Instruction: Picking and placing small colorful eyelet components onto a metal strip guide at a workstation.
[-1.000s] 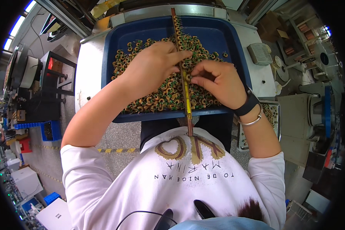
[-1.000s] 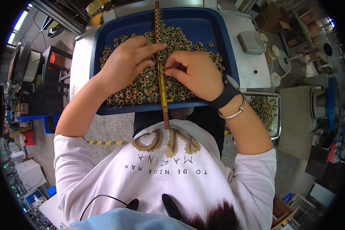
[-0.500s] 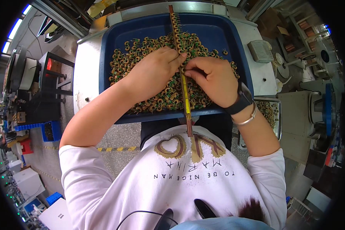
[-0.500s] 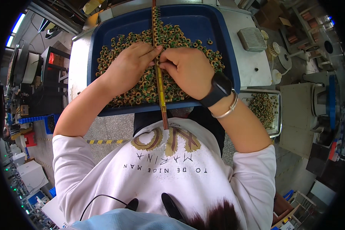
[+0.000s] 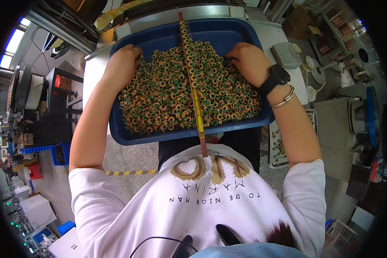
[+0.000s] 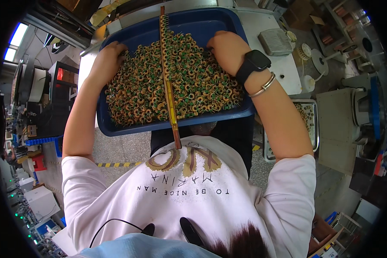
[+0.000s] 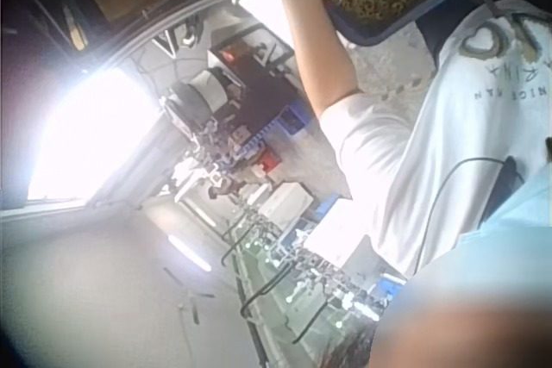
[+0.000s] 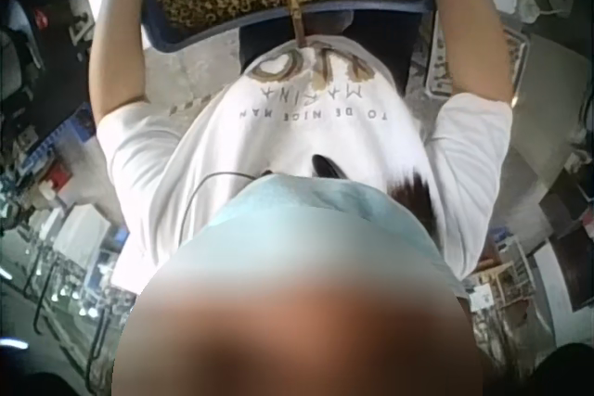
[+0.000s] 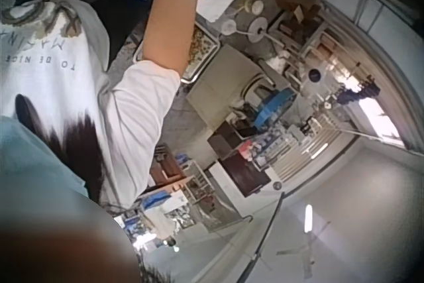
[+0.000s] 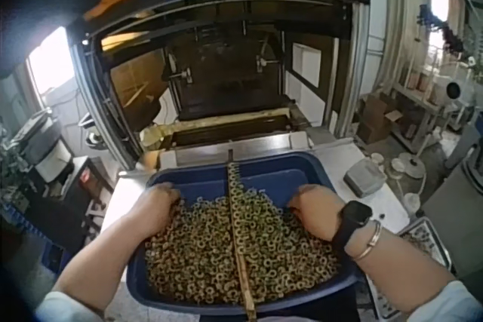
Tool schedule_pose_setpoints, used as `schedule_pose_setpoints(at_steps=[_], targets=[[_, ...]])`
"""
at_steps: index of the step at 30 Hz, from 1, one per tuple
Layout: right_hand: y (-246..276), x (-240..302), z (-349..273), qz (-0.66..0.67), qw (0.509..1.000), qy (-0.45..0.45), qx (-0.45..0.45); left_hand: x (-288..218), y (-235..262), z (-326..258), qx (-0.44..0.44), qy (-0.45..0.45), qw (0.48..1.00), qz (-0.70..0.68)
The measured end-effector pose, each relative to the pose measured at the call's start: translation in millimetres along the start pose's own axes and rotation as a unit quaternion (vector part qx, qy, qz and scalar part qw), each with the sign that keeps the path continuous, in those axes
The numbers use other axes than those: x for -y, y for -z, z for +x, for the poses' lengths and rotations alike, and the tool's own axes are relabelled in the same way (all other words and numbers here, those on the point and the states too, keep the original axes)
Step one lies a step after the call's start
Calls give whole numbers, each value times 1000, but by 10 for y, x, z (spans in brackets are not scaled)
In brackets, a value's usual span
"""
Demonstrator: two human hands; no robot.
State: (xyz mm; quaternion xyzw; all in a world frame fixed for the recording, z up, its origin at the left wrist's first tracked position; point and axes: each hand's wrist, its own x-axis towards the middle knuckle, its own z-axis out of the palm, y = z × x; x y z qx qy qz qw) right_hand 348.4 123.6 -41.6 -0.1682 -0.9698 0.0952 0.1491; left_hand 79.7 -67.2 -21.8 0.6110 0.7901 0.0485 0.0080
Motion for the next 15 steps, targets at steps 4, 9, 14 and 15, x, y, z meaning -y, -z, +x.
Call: schedule_pose_setpoints(at_steps=[4,9,14,15], targets=[[3,-1,-18,3,1000,-25,5,16,47,-13,-8,12,997,-80],[166,149,-90,87,994,-31,-54,86,21,-73,-63,2,991,-122],[222,441,-256,304,951,-43,-48,-269,281,-157,-41,81,984,-155],[235,526,-283,305,950,-41,-47,-312,302,-181,-44,71,980,-182]])
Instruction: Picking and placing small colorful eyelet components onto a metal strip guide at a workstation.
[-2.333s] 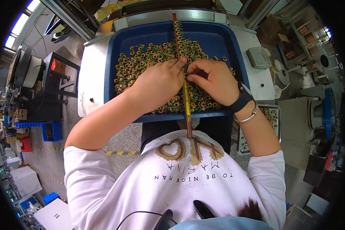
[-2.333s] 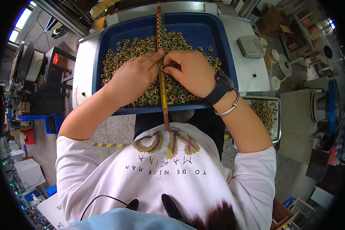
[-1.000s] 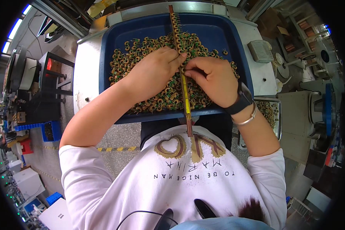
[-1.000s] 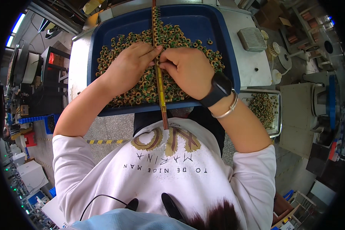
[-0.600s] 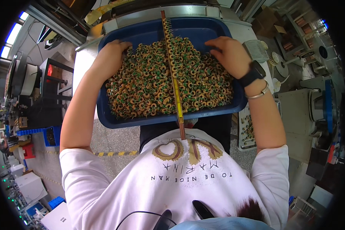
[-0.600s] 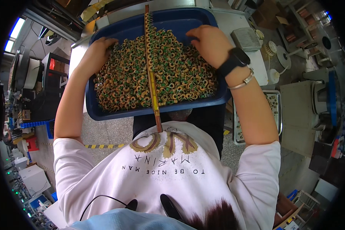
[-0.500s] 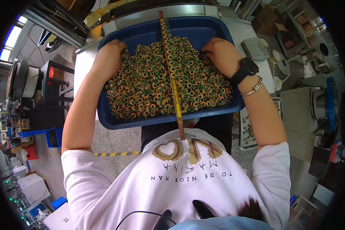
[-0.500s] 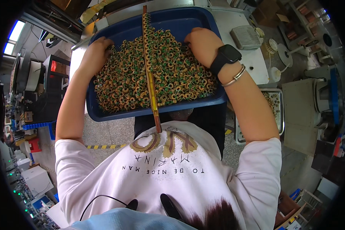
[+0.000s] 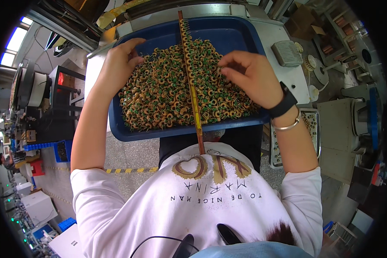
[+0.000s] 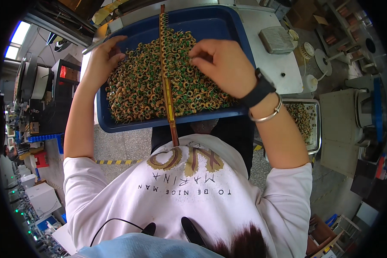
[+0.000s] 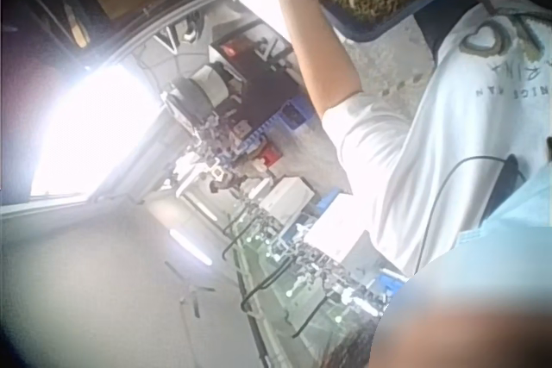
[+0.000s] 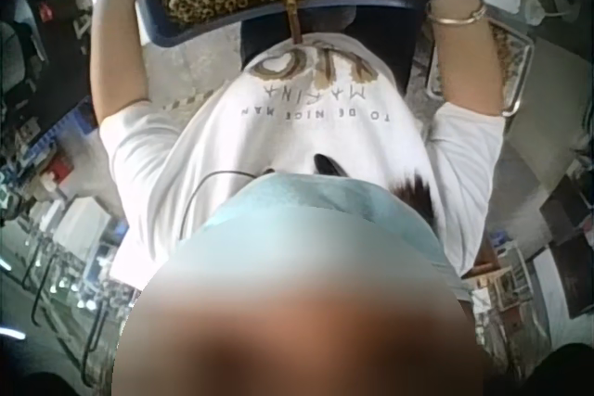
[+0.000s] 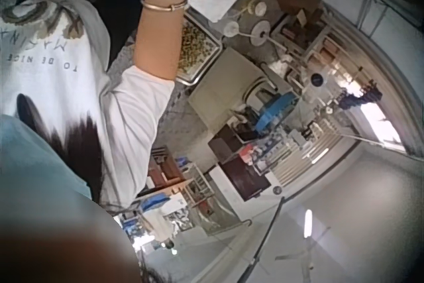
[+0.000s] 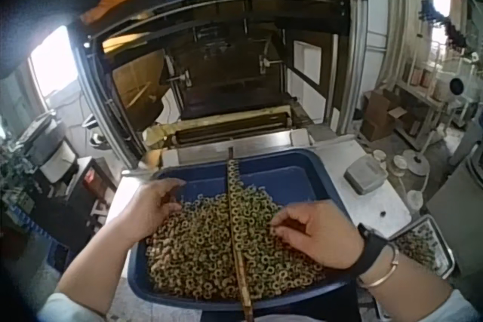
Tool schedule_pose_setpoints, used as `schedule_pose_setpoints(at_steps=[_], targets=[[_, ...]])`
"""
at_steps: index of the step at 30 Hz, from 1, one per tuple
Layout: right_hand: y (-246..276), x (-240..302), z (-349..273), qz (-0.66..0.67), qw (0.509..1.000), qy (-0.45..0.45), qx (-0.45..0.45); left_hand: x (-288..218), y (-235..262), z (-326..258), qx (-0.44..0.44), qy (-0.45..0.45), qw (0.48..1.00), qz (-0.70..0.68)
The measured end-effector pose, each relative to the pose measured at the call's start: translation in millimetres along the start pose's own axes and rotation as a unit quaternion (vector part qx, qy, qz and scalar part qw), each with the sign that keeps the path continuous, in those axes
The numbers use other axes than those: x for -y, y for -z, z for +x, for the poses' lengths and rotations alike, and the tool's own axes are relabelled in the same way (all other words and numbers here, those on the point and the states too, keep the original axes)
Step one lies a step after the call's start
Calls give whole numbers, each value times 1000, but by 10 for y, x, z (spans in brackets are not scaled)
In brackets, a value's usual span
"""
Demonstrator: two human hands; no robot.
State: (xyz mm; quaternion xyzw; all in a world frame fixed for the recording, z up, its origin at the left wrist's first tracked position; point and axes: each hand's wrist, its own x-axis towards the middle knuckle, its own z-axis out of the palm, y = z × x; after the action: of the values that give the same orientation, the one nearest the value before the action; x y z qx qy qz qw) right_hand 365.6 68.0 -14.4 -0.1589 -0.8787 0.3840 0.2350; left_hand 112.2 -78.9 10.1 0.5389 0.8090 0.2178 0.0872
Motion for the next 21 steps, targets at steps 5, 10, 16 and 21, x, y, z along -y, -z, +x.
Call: schedule_pose_setpoints(at_steps=[5,10,16,21], targets=[[-241,282,-158,186,978,-78,58,-172,-83,-175,-6,-91,992,-89],[-368,265,-236,50,998,16,44,-436,-238,-374,14,-347,937,-27],[-391,315,-236,3,998,40,54,-437,-423,-466,14,-380,925,8],[-482,256,-163,-35,998,59,9,-427,-462,-510,12,-367,930,8]])
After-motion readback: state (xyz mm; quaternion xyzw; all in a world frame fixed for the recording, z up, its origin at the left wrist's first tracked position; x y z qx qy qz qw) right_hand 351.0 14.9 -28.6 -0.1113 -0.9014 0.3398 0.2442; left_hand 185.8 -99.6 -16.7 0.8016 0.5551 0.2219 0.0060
